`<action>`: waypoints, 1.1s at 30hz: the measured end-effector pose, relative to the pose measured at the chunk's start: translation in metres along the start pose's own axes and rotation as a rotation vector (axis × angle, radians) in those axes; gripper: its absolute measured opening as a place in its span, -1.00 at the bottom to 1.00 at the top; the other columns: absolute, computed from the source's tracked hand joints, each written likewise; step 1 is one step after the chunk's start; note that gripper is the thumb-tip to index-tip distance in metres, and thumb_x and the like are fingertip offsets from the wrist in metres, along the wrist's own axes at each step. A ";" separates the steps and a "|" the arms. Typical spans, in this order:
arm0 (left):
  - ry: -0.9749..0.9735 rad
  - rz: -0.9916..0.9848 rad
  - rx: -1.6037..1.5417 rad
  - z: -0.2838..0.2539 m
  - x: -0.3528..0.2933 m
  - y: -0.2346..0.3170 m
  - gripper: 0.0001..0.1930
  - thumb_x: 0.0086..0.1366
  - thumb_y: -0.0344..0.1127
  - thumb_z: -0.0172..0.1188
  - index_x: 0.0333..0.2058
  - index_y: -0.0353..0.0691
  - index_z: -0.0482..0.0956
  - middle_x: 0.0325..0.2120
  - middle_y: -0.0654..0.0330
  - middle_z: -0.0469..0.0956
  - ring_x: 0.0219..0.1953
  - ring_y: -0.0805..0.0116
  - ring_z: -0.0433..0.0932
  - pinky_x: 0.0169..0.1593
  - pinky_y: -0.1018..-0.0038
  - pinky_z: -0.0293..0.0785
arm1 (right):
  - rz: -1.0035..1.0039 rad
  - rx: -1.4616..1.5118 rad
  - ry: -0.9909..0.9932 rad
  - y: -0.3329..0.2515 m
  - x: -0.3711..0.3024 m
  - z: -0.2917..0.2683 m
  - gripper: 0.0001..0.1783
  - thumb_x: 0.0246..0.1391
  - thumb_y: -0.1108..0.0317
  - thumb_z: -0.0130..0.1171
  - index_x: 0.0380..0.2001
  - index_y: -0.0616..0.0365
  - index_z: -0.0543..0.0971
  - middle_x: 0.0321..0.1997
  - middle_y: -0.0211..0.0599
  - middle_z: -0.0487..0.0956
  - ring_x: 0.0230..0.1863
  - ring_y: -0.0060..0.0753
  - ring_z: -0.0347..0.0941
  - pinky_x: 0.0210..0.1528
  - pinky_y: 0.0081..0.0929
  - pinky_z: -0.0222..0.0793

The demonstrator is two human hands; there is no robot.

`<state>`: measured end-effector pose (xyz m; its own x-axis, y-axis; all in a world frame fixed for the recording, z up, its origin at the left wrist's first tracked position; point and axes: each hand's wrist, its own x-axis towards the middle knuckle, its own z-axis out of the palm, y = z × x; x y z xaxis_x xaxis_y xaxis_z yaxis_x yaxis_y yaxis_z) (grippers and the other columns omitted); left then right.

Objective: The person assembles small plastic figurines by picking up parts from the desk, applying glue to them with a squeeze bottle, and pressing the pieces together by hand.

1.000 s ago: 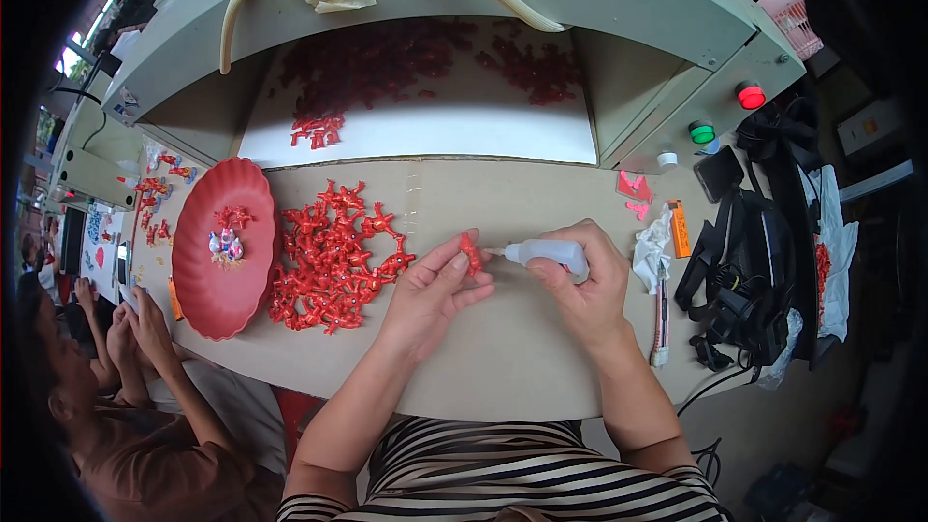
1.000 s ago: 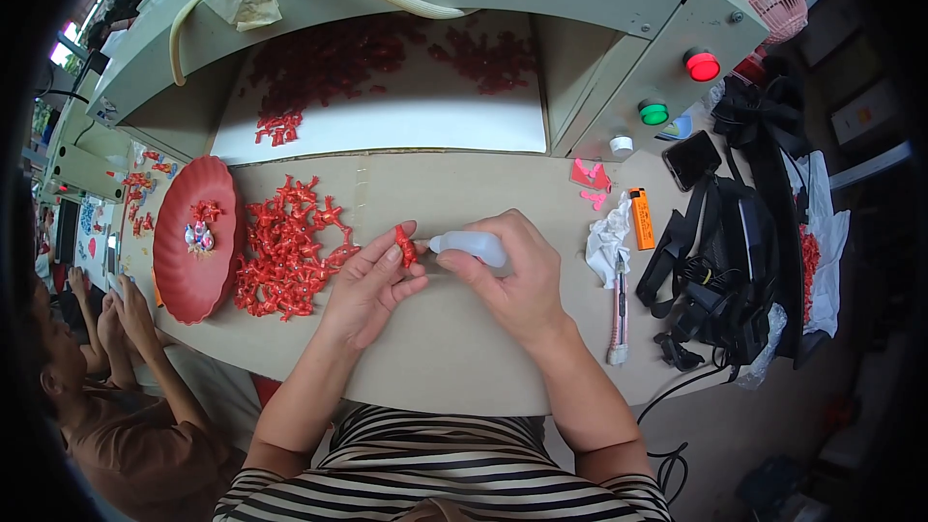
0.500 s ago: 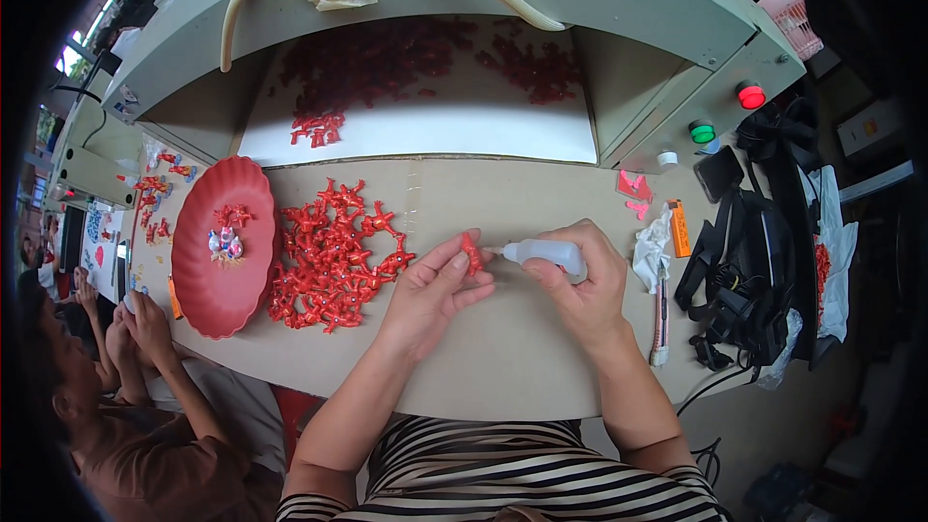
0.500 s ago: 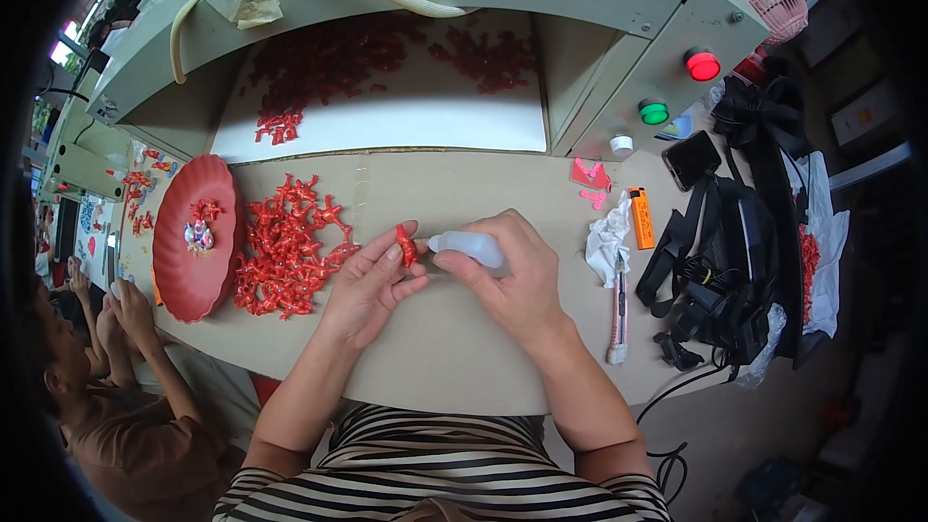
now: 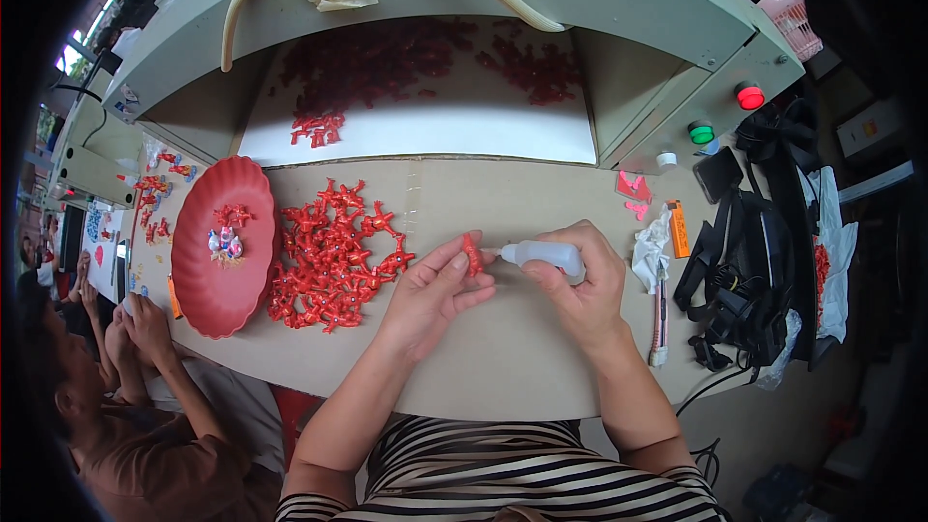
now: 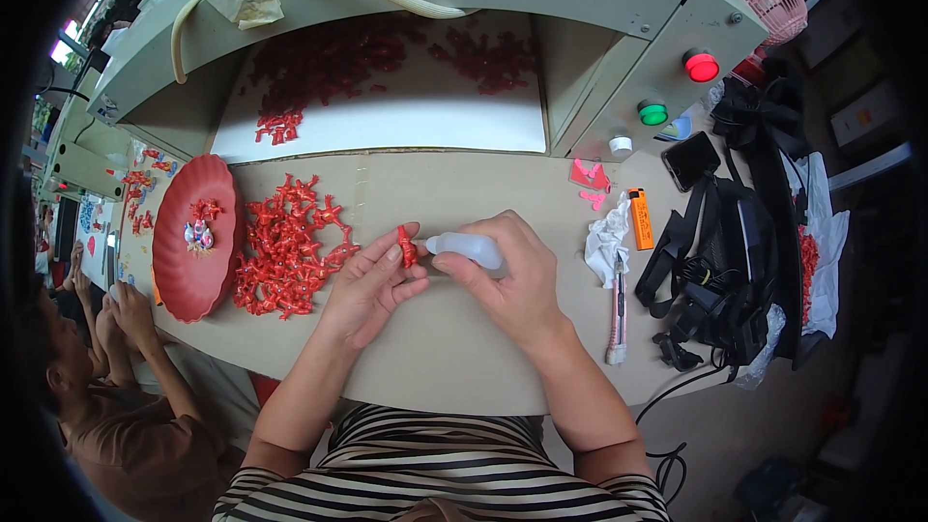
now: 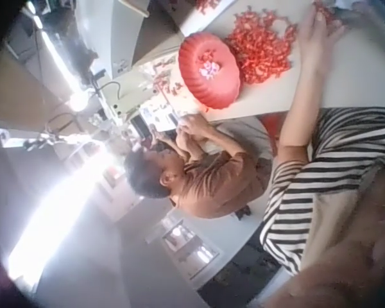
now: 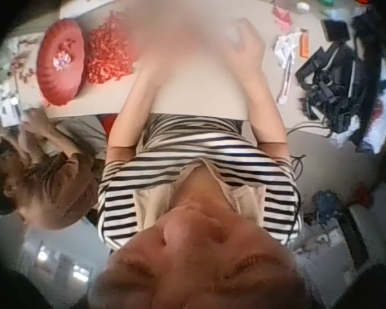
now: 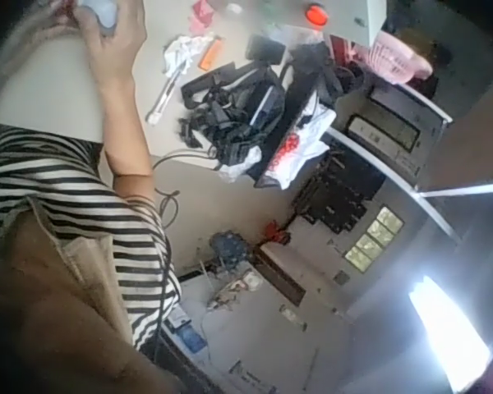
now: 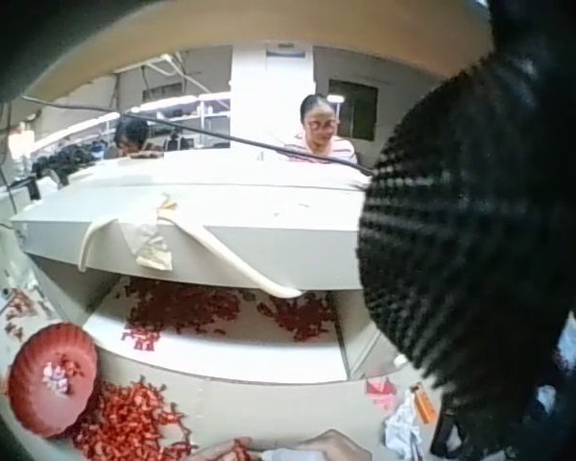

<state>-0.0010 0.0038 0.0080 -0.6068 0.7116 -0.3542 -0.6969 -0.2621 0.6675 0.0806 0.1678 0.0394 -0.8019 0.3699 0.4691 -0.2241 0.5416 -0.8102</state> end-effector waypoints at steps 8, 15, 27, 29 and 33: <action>-0.035 -0.038 -0.029 0.000 -0.001 0.002 -0.64 0.26 -0.32 -0.05 0.01 -0.29 0.28 -0.18 0.12 0.45 -0.25 0.41 0.50 -0.11 0.46 0.45 | -0.048 -0.008 0.012 0.001 0.000 0.002 -0.72 -0.24 0.33 0.32 -0.44 0.17 0.46 -0.49 -0.33 0.47 -0.49 -0.41 0.40 -0.46 -0.57 0.29; -0.026 -0.051 -0.033 0.002 -0.001 0.003 -0.64 0.26 -0.31 -0.06 0.01 -0.29 0.28 -0.19 0.12 0.46 -0.26 0.40 0.50 -0.12 0.47 0.46 | -0.032 0.003 0.005 0.002 -0.001 0.002 -0.72 -0.23 0.33 0.32 -0.44 0.17 0.46 -0.49 -0.33 0.47 -0.49 -0.41 0.40 -0.46 -0.57 0.30; -0.034 -0.061 -0.050 0.001 -0.001 0.003 -0.64 0.26 -0.31 -0.06 0.01 -0.28 0.29 -0.18 0.12 0.45 -0.25 0.40 0.50 -0.12 0.47 0.47 | -0.022 0.005 -0.001 0.000 -0.001 0.000 -0.73 -0.23 0.33 0.32 -0.45 0.18 0.46 -0.49 -0.33 0.47 -0.49 -0.43 0.40 -0.46 -0.58 0.29; -0.037 -0.060 -0.054 0.000 -0.001 0.002 -0.64 0.26 -0.31 -0.06 0.02 -0.28 0.29 -0.18 0.12 0.45 -0.24 0.39 0.49 -0.12 0.47 0.46 | 0.006 0.022 -0.011 0.000 -0.001 0.000 -0.73 -0.23 0.33 0.32 -0.45 0.17 0.46 -0.49 -0.34 0.47 -0.49 -0.44 0.39 -0.46 -0.58 0.29; -0.042 -0.060 -0.057 0.000 -0.001 0.002 -0.64 0.26 -0.32 -0.06 0.02 -0.28 0.29 -0.18 0.12 0.44 -0.25 0.40 0.49 -0.12 0.47 0.46 | 0.001 0.014 -0.009 0.000 -0.001 0.001 -0.73 -0.23 0.33 0.32 -0.46 0.17 0.46 -0.50 -0.34 0.46 -0.50 -0.44 0.39 -0.46 -0.58 0.28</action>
<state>-0.0016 0.0026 0.0099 -0.5473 0.7535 -0.3642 -0.7531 -0.2536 0.6070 0.0808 0.1667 0.0386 -0.8071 0.3641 0.4649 -0.2305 0.5306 -0.8157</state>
